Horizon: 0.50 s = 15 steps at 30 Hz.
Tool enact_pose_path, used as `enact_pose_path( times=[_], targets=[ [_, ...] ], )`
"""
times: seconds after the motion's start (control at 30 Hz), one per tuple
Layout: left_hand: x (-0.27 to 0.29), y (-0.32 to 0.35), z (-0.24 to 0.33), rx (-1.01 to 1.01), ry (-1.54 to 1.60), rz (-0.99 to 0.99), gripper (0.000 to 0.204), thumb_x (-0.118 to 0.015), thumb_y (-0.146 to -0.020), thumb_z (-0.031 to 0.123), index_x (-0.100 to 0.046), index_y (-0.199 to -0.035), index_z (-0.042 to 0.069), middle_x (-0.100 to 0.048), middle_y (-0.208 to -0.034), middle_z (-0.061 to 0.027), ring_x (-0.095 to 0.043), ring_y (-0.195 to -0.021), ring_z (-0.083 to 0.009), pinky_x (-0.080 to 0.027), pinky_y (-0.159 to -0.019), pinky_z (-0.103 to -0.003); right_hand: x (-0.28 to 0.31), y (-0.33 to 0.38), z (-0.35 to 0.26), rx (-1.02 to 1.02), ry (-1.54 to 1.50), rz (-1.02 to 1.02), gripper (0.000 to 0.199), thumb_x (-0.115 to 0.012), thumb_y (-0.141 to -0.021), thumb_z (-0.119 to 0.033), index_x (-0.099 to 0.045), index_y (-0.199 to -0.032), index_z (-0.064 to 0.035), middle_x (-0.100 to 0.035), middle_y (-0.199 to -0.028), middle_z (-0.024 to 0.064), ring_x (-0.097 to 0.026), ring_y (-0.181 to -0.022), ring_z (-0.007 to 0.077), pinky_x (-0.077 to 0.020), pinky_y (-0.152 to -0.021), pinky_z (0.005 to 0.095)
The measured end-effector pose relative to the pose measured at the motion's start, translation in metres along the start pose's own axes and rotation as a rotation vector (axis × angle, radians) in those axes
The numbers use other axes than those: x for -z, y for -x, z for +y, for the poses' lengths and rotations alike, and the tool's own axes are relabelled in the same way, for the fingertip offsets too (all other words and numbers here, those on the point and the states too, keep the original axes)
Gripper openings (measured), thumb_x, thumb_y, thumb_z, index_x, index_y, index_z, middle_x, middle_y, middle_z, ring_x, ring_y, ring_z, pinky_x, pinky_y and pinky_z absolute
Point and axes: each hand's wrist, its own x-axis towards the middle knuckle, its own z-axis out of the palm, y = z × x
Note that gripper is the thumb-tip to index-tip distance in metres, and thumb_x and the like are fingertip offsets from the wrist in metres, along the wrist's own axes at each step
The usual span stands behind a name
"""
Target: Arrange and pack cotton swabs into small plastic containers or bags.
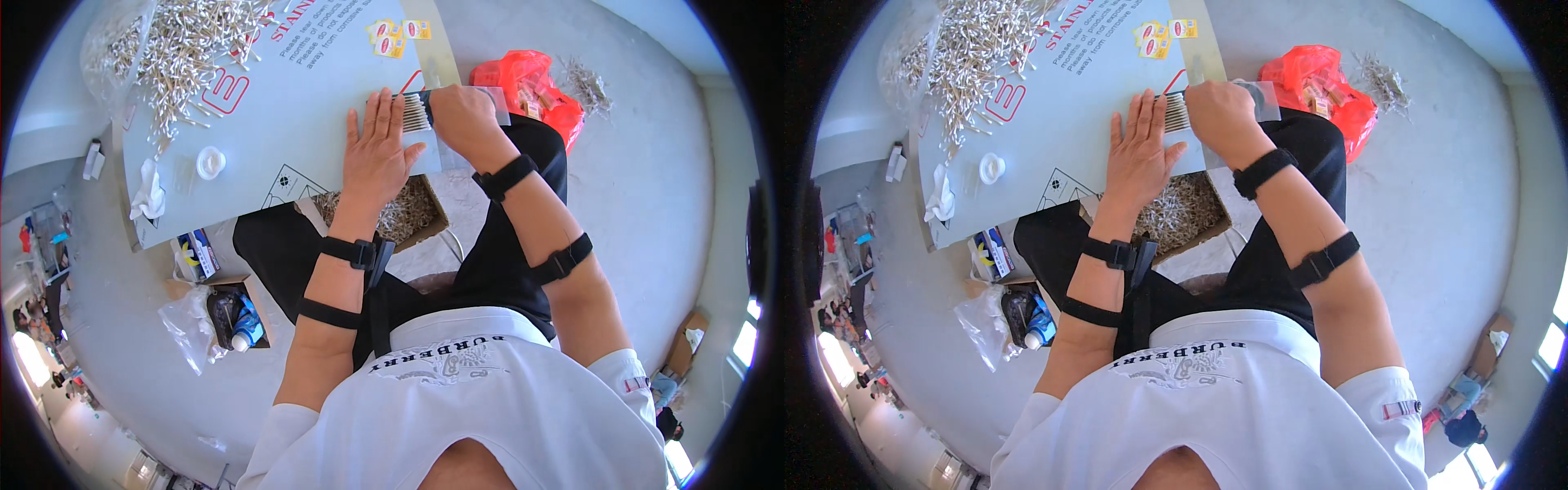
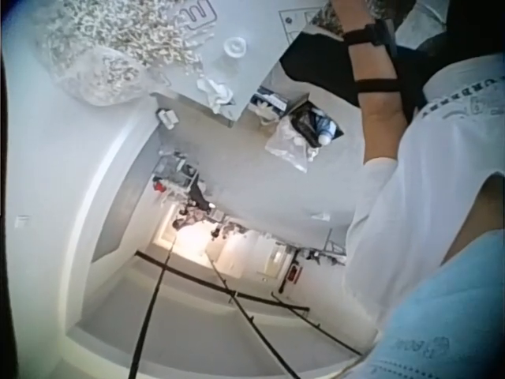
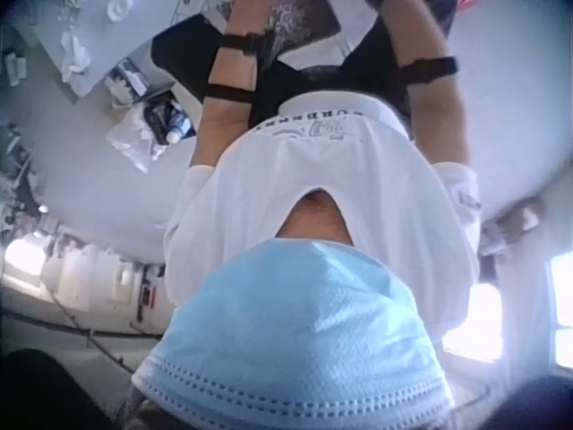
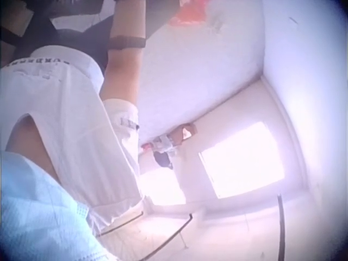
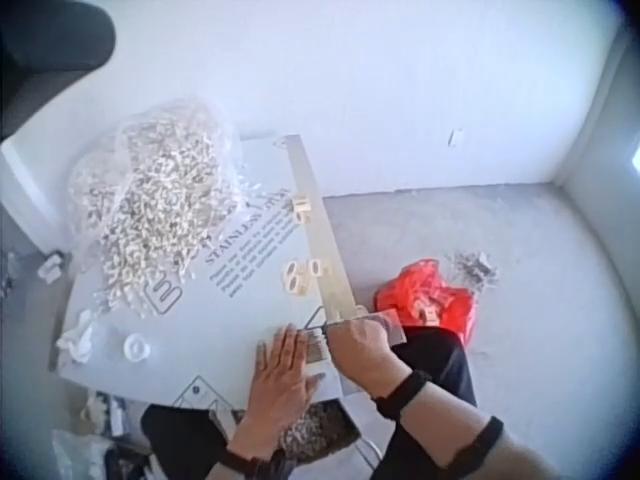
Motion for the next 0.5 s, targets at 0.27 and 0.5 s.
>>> enact_pose_path(
  times=[0.27,0.5],
  targets=[
    [-0.002,-0.001,0.003,0.019,-0.033,0.01,0.074,-0.046,-0.094,0.05,-0.026,-0.15,0.006,-0.022,-0.157,-0.0121,-0.018,-0.146,-0.0268,-0.011,-0.117,-0.05,0.005,-0.018,-0.003,-0.084,0.034,-0.138,0.018,-0.061,-0.079,-0.016,-0.073,-0.089,-0.0076,-0.071,-0.088,0.0137,-0.07,-0.083,0.0308,-0.0553,-0.069,0.0411],
    [-0.014,-0.012,0.017,0.069,-0.002,0.044,0.077,-0.048,-0.093,0.051,-0.023,-0.15,0.005,-0.021,-0.157,-0.0138,-0.017,-0.146,-0.0266,-0.009,-0.117,-0.05,-0.012,-0.007,0.035,-0.269,-0.44,-0.039,0.024,-0.062,-0.069,-0.024,-0.07,-0.075,-0.0024,-0.068,-0.08,0.0206,-0.067,-0.079,0.0368,-0.0533,-0.072,0.0431]
  ],
)
